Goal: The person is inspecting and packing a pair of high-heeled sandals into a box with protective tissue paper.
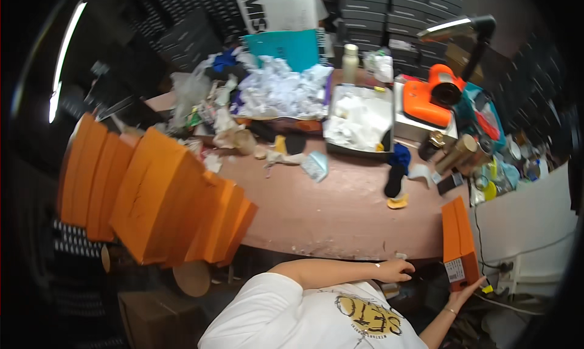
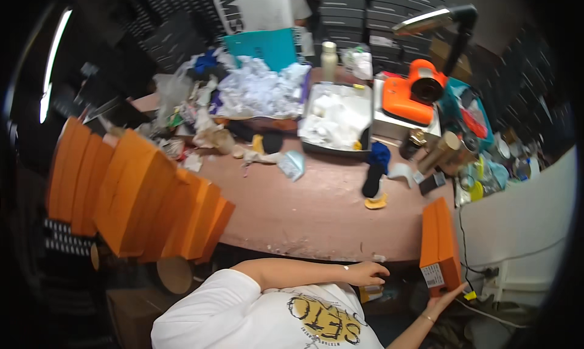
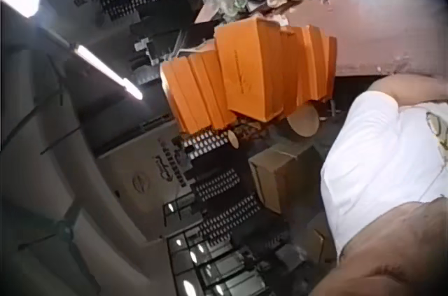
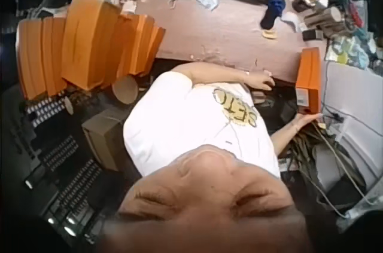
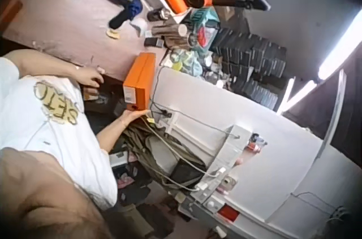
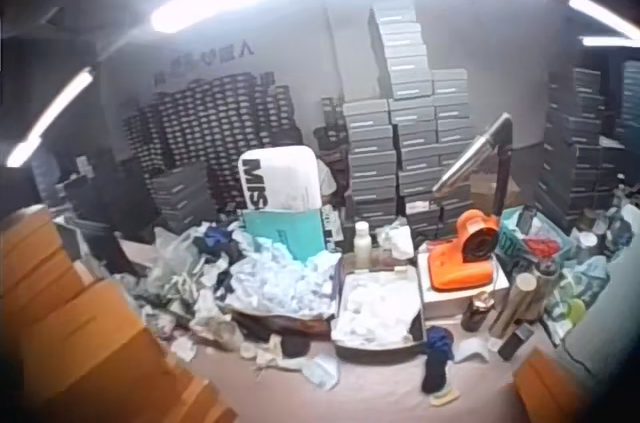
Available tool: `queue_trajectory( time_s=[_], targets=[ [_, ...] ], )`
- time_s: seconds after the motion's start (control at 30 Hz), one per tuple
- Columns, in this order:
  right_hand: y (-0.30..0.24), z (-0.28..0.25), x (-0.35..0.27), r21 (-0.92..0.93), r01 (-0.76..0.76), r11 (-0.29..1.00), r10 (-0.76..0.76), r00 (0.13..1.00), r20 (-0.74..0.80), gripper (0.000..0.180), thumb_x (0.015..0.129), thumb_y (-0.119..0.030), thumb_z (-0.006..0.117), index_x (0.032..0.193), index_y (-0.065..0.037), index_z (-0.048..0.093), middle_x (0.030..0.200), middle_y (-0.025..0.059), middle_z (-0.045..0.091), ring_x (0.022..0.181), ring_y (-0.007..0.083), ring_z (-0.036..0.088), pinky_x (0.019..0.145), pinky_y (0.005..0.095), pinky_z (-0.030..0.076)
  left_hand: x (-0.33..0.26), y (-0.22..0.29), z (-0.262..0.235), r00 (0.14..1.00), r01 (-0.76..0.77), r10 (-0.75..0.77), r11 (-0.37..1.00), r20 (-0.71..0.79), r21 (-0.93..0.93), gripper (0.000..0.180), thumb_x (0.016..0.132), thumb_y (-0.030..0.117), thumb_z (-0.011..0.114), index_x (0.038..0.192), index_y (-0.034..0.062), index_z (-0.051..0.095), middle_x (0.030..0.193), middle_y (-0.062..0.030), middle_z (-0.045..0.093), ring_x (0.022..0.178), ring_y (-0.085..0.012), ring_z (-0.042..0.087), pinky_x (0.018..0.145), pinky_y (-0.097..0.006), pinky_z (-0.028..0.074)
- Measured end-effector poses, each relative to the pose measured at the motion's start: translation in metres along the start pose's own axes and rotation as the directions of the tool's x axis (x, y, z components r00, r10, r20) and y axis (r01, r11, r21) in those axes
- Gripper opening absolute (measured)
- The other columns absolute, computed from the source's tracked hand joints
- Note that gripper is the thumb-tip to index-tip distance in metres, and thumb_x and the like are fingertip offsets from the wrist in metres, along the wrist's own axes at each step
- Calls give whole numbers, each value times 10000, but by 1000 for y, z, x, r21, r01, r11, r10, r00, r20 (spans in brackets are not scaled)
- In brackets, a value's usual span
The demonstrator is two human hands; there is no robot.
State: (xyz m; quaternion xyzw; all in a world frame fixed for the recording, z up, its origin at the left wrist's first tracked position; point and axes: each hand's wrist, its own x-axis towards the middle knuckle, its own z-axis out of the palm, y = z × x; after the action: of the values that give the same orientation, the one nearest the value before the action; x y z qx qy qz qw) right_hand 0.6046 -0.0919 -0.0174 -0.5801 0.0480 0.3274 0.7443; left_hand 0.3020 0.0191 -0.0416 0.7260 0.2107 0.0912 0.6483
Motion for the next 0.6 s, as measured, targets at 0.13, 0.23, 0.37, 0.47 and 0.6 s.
queue_trajectory(
  time_s=[0.13,0.23,0.37,0.47,0.6],
  targets=[
    [21,12,-43,-3,-142,990,142,990,-19,1002,688,-854,430,1438,-203,294,1490,112,239,1362,381,197,987,703,140,-44,0,-41,984,13,-30,995,-174,-99,357,883,211,585,1140,-38,567,1061,-193,634,947,-261,631,831,-358,489],
    [75,-15,-32,83,-329,941,334,942,-45,920,700,-782,547,1380,-193,352,1410,102,321,1288,337,309,1029,642,207,-102,-20,-70,918,137,-180,980,-354,-143,390,906,225,571,1209,-20,554,1113,-154,630,965,-201,623,809,-310,508],
    [148,-44,14,228,-320,920,358,922,-150,633,794,-660,567,1204,-179,534,1239,55,496,1088,278,460,917,523,406,-173,-71,-77,811,158,-272,954,-518,-254,320,918,212,574,1177,24,592,1088,-103,631,981,-169,589,851,-288,468],
    [115,-26,23,284,-234,930,280,951,-134,585,850,-592,547,1225,-143,521,1233,86,493,1034,282,478,905,526,414,-206,-100,-65,723,224,-450,870,-524,-438,309,909,186,578,1147,-10,590,1066,-117,641,966,-195,610,865,-302,463],
    [49,48,19,-728,272,629,-576,792,-202,611,894,-406,574,1346,-30,408,1330,202,440,1217,346,436,971,459,398,-230,-92,-64,683,322,-510,853,-523,-411,313,917,195,579,1160,-2,575,1035,-103,626,930,-174,614,810,-286,485]
  ],
)
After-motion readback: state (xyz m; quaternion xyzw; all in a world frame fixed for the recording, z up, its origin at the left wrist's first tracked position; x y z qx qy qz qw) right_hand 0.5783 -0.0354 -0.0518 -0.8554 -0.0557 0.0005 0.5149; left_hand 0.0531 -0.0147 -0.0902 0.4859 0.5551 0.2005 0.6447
